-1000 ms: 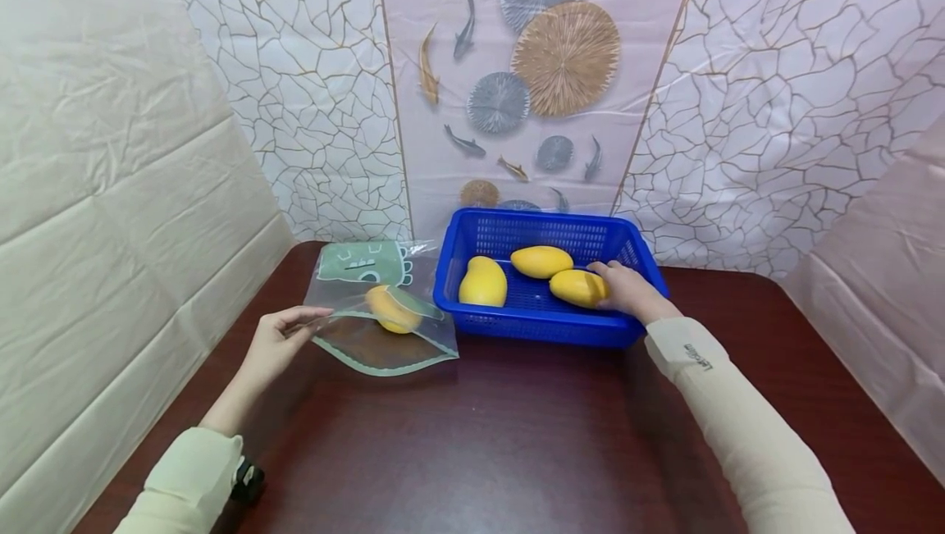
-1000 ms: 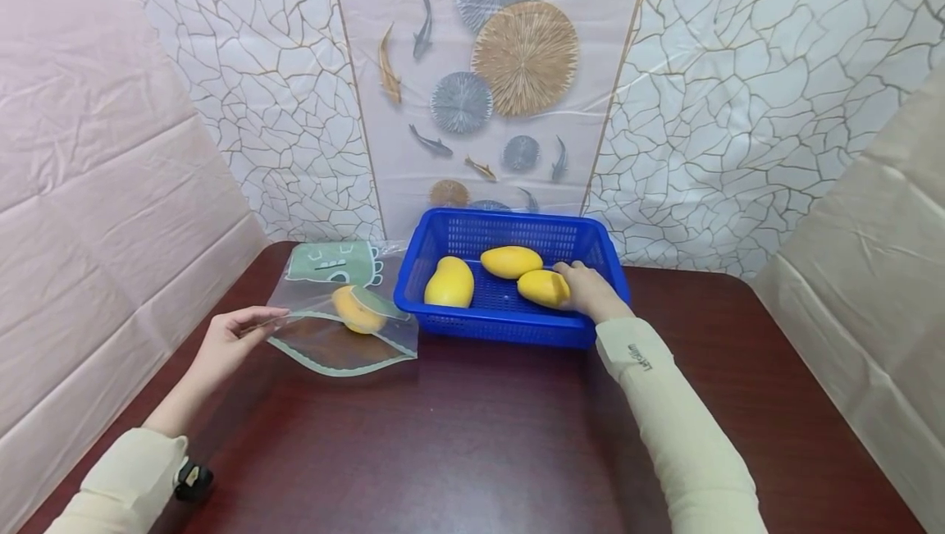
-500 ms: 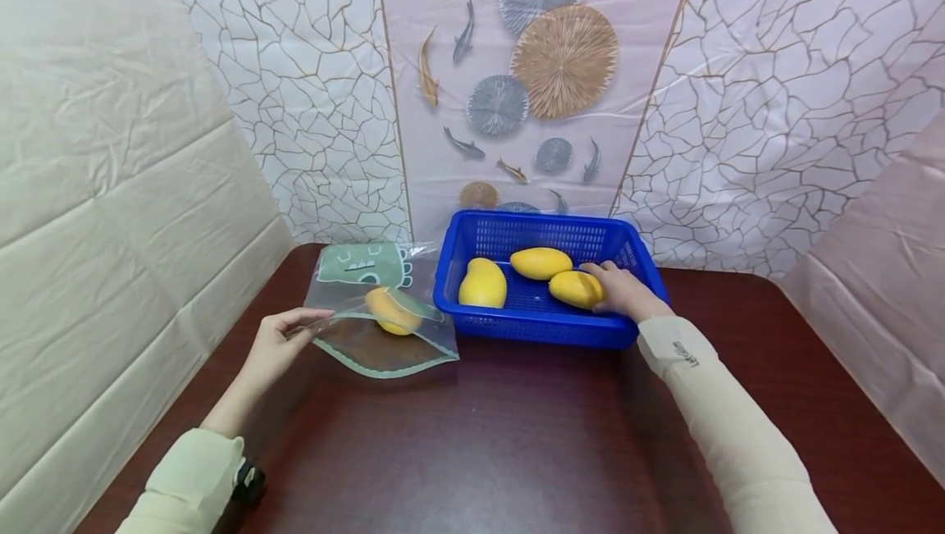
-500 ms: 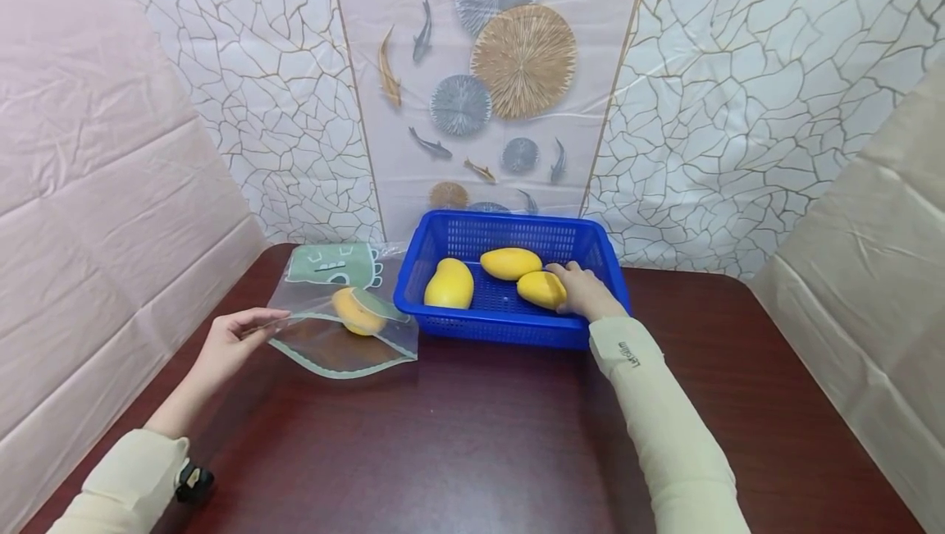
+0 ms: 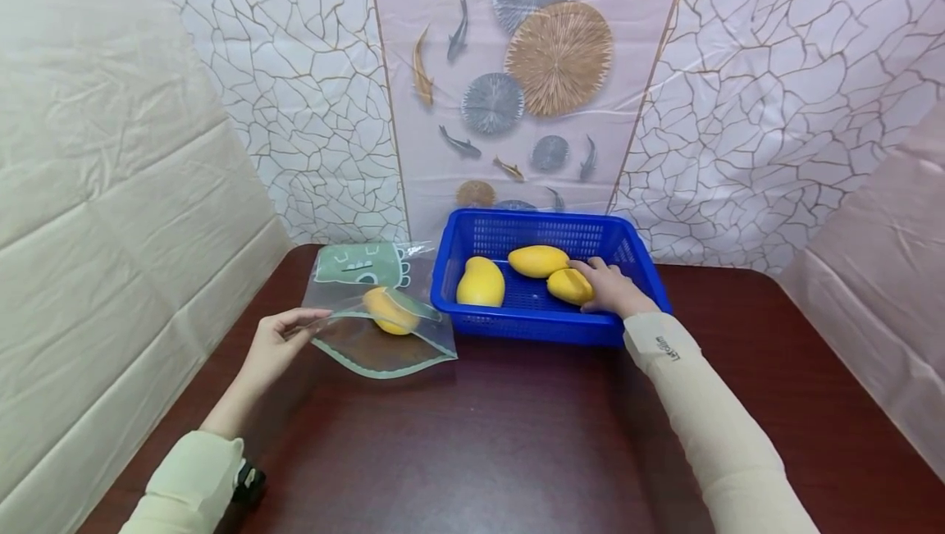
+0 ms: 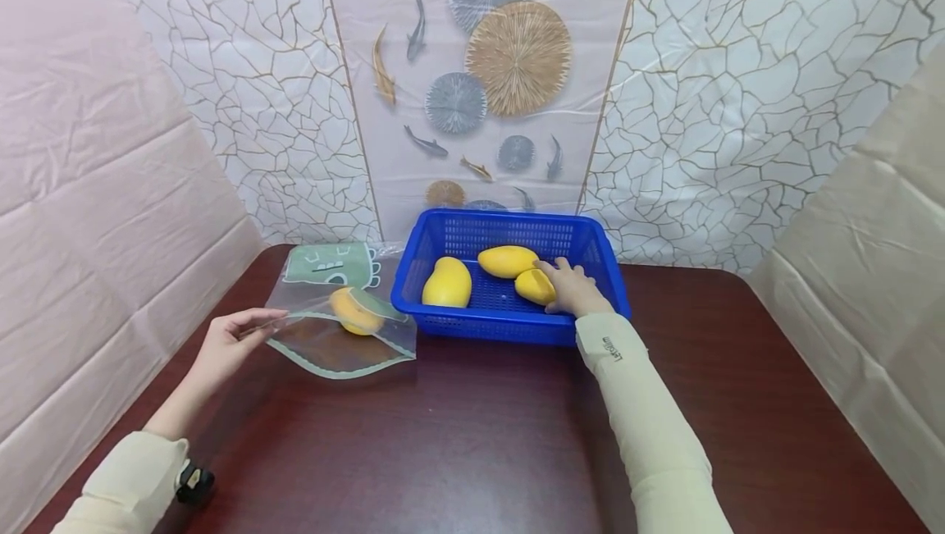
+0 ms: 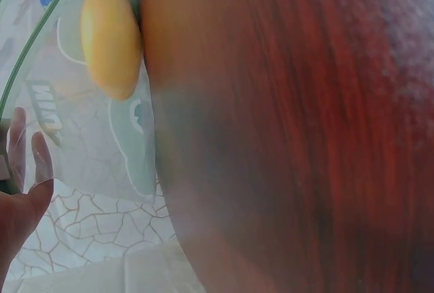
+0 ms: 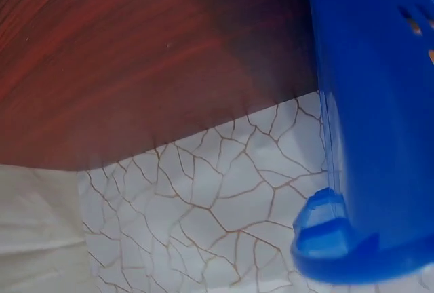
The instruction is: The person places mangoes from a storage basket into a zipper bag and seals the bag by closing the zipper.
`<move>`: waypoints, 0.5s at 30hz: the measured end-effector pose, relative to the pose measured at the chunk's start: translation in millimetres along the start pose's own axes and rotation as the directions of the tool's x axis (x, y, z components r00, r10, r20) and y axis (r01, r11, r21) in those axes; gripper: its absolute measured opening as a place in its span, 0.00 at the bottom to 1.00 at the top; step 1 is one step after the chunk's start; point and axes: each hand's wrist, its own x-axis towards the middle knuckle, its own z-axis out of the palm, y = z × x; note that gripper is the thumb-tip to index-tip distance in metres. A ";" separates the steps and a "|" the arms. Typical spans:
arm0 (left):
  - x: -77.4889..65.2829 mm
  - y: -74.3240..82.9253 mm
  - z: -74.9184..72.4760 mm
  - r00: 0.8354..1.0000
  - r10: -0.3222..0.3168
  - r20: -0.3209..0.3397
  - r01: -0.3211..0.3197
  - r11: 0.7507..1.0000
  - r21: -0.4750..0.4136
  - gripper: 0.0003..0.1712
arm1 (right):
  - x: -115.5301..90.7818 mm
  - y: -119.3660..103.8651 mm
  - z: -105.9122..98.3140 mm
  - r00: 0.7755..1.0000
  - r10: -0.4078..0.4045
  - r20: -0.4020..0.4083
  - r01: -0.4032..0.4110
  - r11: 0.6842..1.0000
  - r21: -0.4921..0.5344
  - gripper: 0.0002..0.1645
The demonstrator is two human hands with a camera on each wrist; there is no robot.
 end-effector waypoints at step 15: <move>2.5 4.7 -0.2 1.000 -0.012 0.005 0.012 1.000 -0.002 0.12 | 6.1 -3.3 5.4 0.992 0.044 0.115 -0.049 0.998 0.047 0.48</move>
